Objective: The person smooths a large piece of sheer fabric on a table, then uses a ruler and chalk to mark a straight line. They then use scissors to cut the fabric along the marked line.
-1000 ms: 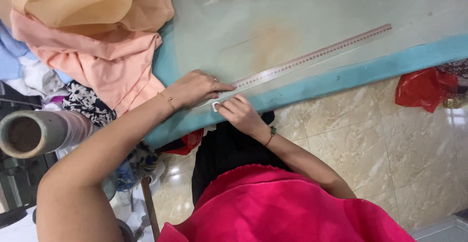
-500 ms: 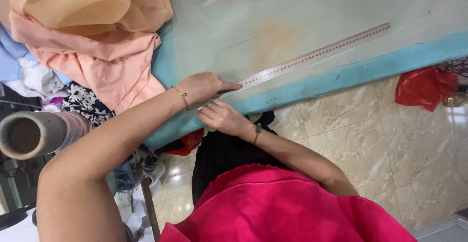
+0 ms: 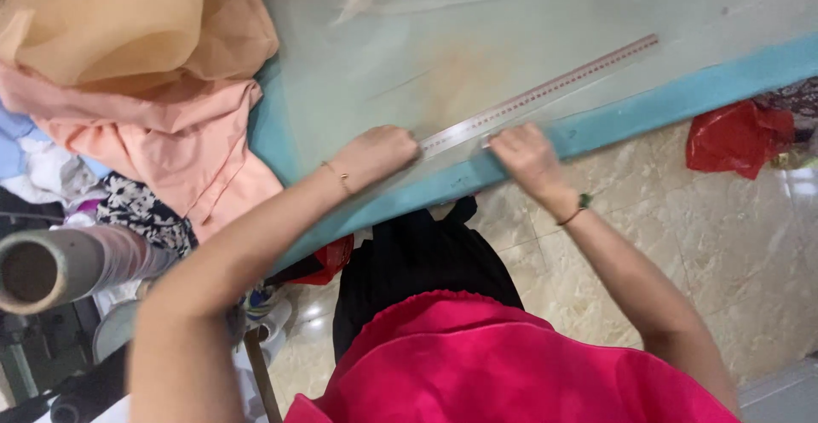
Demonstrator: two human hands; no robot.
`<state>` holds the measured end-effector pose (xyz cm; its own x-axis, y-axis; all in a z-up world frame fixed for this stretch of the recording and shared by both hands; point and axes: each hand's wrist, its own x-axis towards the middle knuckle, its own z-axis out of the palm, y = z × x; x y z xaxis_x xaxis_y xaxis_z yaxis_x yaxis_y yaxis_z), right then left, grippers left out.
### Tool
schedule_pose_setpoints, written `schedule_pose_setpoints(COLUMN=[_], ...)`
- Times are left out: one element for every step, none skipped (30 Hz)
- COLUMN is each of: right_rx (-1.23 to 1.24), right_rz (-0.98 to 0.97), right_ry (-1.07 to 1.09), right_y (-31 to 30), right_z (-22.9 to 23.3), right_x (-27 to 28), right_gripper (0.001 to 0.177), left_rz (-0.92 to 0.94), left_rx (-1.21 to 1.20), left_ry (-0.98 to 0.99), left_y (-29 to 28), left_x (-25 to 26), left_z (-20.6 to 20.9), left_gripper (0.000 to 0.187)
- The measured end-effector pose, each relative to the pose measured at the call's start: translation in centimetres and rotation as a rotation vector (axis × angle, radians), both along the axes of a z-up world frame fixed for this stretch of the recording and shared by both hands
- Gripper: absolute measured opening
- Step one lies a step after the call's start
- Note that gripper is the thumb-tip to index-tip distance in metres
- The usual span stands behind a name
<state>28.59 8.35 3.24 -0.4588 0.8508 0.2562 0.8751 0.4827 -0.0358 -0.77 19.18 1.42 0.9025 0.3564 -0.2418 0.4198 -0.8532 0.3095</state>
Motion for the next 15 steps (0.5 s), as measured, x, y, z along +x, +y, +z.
schedule_pose_setpoints(right_rx=[0.003,0.006,0.008,0.045,0.083,0.079,0.057,0.04,0.041,0.053,0.065,0.065,0.065,0.064,0.063], right_rz=[0.075,0.151,0.141,0.18,0.219,0.208,0.222,0.239,0.23,0.246,0.262,0.257,0.251,0.247,0.244], right_ry=[0.079,0.156,0.155,0.225,0.295,0.295,0.306,0.318,0.319,0.325,0.33,0.333,0.277,0.222,0.225], right_y=[0.0,0.0,0.3,0.4,0.5,0.5,0.4,0.7,0.8,0.8,0.8,1.0,1.1,1.1,1.2], right_z=[-0.4,-0.8,-0.6,-0.5,-0.3,-0.4,-0.5,-0.6,-1.0,-1.5,-2.0,-2.2,-2.4,-2.7,-3.0], right_x=[-1.0,-2.0,-2.9,-3.8,-4.7,-4.9,-5.0,-5.1,-4.6,-4.2,-3.7,-2.7,-1.7,-0.7,1.3], right_gripper=[0.013,0.016,0.016,0.017,0.019,0.019,0.02,0.021,0.021,0.02,0.019,0.019,0.021,0.024,0.024], left_rz=[0.009,0.019,0.009,0.049,0.088,0.079,0.107,0.138,0.13,0.139,0.149,0.144,0.159,0.177,0.174], left_rx=[0.017,0.035,0.035,0.007,-0.023,-0.03,-0.05,-0.064,-0.066,-0.054,-0.041,-0.043,-0.036,-0.03,-0.032], left_ry=[-0.065,-0.132,-0.133,-0.222,-0.31,-0.31,-0.332,-0.353,-0.352,-0.334,-0.316,-0.313,-0.287,-0.26,-0.257], left_y=[0.2,0.3,0.6,0.7,0.8,0.7,0.6,0.8,0.7,0.6,0.4,0.3,0.1,-0.1,-0.2], left_x=[1.7,3.4,4.9,6.4,8.0,8.6,9.2,9.9,10.3,10.6,10.9,11.1,11.3,11.5,11.3], left_z=[-0.9,-1.8,-1.4,-1.1,-0.8,-0.8,-0.7,-0.6,-0.6,-0.6,-0.6,-0.4,-0.2,0.0,-0.1], left_gripper=[0.017,0.014,0.014,0.013,0.015,0.015,0.023,0.032,0.032,0.04,0.048,0.048,0.049,0.049,0.049])
